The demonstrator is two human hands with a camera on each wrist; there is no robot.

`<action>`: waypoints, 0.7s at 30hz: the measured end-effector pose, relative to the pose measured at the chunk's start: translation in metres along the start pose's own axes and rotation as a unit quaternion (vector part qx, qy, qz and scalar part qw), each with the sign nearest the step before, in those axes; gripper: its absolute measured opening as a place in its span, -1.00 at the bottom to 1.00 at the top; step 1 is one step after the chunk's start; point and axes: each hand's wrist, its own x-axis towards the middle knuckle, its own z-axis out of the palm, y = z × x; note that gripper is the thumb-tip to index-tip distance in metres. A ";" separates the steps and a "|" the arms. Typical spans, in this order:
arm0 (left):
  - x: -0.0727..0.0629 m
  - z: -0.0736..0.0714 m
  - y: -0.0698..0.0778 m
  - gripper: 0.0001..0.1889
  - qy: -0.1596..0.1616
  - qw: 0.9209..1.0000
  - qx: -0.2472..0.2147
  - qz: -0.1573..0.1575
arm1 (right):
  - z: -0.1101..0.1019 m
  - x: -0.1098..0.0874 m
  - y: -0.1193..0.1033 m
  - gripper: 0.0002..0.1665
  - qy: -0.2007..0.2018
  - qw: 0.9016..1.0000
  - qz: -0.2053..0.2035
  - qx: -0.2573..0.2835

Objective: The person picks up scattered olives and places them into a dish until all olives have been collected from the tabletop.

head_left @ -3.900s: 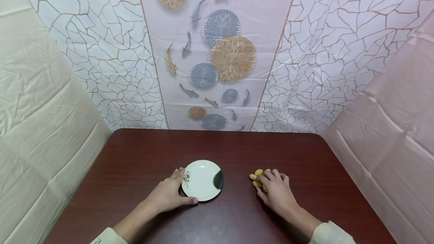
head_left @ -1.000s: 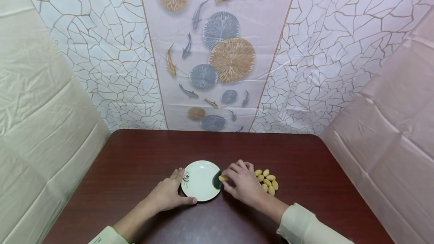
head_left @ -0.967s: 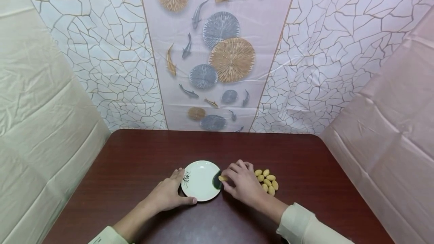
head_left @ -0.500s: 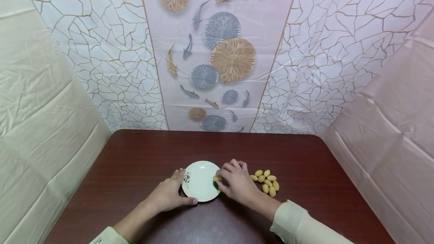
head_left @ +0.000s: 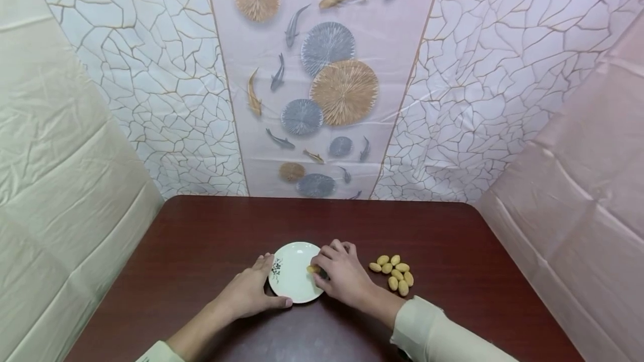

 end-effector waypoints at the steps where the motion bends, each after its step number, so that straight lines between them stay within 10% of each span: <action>1: 0.000 0.000 0.000 0.36 0.000 1.000 0.000 -0.001 | 0.001 0.001 -0.001 -0.80 -0.005 1.000 -0.001 -0.001; 21: -0.002 0.002 -0.002 0.37 -0.003 1.000 -0.002 -0.007 | 0.011 0.013 -0.015 -0.86 -0.045 0.999 0.009 0.003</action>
